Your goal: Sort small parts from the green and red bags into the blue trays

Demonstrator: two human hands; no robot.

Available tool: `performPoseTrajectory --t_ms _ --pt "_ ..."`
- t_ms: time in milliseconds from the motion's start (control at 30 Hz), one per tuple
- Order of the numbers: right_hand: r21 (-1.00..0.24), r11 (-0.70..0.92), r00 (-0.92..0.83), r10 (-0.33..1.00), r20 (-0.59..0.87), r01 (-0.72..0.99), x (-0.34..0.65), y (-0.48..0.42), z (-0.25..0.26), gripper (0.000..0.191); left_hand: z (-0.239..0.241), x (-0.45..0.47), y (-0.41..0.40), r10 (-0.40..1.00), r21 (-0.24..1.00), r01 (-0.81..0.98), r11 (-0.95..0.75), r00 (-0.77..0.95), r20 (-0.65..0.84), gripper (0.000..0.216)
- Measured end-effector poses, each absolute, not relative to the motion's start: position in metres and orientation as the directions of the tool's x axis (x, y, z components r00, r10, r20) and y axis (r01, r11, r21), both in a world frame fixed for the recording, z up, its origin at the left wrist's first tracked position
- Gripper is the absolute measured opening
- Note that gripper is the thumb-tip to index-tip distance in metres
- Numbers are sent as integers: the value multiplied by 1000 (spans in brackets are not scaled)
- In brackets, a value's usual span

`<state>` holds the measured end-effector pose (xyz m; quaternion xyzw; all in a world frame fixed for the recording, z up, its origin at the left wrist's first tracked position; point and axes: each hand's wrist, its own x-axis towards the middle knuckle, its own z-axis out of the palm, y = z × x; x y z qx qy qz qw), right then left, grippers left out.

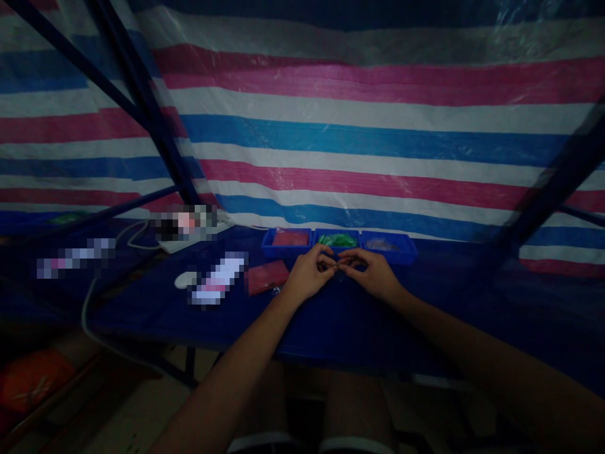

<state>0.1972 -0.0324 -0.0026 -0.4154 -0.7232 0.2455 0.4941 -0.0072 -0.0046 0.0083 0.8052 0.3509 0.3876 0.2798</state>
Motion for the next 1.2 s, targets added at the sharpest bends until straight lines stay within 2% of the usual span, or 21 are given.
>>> performPoseTrajectory --t_ms 200,367,500,600,733,867,967,1067,1200 --pt "-683 537 -106 818 566 495 199 -33 2 21 17 -9 -8 768 611 469 -637 451 455 29" --pt "-613 586 -129 770 625 530 201 -33 2 21 17 -7 -12 739 696 316 -645 491 461 33" --pt "-566 635 -195 738 646 526 199 -35 2 24 10 -6 -6 783 798 221 -560 456 423 25" --pt "-548 636 -176 725 666 544 199 -36 3 19 5 -7 0 812 826 209 -523 418 408 17" --pt "-600 611 -73 730 680 516 200 -33 2 25 0 -7 4 821 845 177 -505 402 406 13" --pt "-734 557 -51 808 587 389 199 -29 -3 39 -2 -5 3 820 872 106 -478 411 399 29" --pt "-748 537 -93 831 549 389 198 -30 -5 28 3 -6 -1 803 843 170 -510 446 395 41" --pt "-676 579 -118 792 599 456 198 -33 -2 20 9 -9 -6 775 761 303 -574 502 384 31" --pt "-593 629 -178 746 641 502 200 -34 0 13 11 -9 -6 765 752 311 -581 524 374 25"
